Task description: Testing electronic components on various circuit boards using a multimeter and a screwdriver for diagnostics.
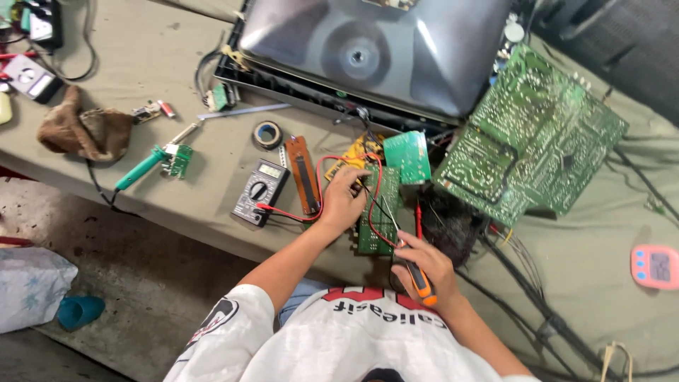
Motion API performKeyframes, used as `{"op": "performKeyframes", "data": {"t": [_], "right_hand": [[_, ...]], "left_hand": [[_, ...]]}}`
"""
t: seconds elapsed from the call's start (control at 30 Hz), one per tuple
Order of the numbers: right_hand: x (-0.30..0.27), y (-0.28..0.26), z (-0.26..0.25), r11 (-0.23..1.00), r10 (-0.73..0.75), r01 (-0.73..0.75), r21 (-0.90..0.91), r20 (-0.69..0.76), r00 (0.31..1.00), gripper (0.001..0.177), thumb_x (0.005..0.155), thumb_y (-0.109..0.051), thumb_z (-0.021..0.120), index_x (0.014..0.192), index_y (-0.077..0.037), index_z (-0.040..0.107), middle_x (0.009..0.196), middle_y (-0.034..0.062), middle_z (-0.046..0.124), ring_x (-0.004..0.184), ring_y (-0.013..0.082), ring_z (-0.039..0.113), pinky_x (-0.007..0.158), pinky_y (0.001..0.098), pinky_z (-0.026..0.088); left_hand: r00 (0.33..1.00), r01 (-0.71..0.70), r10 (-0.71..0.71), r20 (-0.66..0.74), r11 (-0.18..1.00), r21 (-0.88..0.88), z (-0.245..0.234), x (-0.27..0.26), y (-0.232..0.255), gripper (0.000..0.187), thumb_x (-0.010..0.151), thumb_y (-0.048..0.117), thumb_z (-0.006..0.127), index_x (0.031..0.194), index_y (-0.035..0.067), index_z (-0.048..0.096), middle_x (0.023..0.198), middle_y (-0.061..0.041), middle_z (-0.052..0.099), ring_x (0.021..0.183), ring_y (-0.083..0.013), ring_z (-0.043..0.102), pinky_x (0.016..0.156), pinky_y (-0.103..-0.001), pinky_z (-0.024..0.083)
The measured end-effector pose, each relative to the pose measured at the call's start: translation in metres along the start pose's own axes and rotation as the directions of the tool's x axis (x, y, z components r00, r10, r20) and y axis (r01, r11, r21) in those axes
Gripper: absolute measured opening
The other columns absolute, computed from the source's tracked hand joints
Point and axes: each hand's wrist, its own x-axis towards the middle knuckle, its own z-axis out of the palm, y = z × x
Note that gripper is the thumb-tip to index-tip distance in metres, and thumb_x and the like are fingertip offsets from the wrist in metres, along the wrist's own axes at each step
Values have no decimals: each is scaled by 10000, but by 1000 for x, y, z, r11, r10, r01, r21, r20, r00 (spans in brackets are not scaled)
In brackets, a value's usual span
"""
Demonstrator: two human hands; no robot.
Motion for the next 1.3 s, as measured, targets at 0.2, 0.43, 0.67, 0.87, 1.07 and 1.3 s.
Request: {"op": "performKeyframes", "data": {"t": [0.2,0.43,0.67,0.87,1.07,1.3], "right_hand": [[-11,2,-3,998,-50,53,-33,92,994,250,885,-130,770,1118,-99,686,1311,215,694,1106,309,768,945,386,625],[-3,6,2,999,-22,27,-44,110,994,266,905,-157,752,1150,-86,678,1368,240,660,1157,325,742,1003,386,591],[-17,15,8,996,-30,40,-80,133,991,273,941,-252,723,1172,-113,680,1408,252,634,1089,300,779,889,341,616],[6,12,10,993,-34,49,-109,132,991,223,941,-228,710,1128,-110,683,1377,230,663,1088,303,775,895,361,604],[-14,17,10,994,13,4,-109,150,989,239,935,-270,714,1134,-140,689,1410,209,651,929,231,803,763,309,587],[4,18,18,993,-63,75,-91,127,990,255,952,-210,704,1172,-92,651,1362,261,662,1129,320,757,917,366,619]], "left_hand": [[999,39,-39,7,998,-57,5,3,-20,316,858,12,626,1110,168,736,1116,-44,698,1045,-198,665,884,-339,537],[993,112,-109,52,992,-60,7,-5,-2,257,924,191,671,1171,135,715,1189,-93,651,1166,-254,596,1063,-444,461],[997,62,-65,50,996,58,13,-20,0,398,1000,426,523,1311,215,656,1498,-157,477,1416,-361,430,1111,-563,352],[988,153,-153,19,988,16,10,-11,-9,416,986,438,504,1276,219,707,1508,-141,532,1427,-341,422,1146,-559,298],[993,98,-101,62,994,51,9,-16,-11,404,1006,397,509,1329,216,669,1557,-178,465,1468,-362,381,1156,-577,295],[985,113,-130,112,982,149,9,-13,-5,524,1023,506,430,1440,235,596,1671,-221,293,1549,-412,249,1206,-598,190]]}}
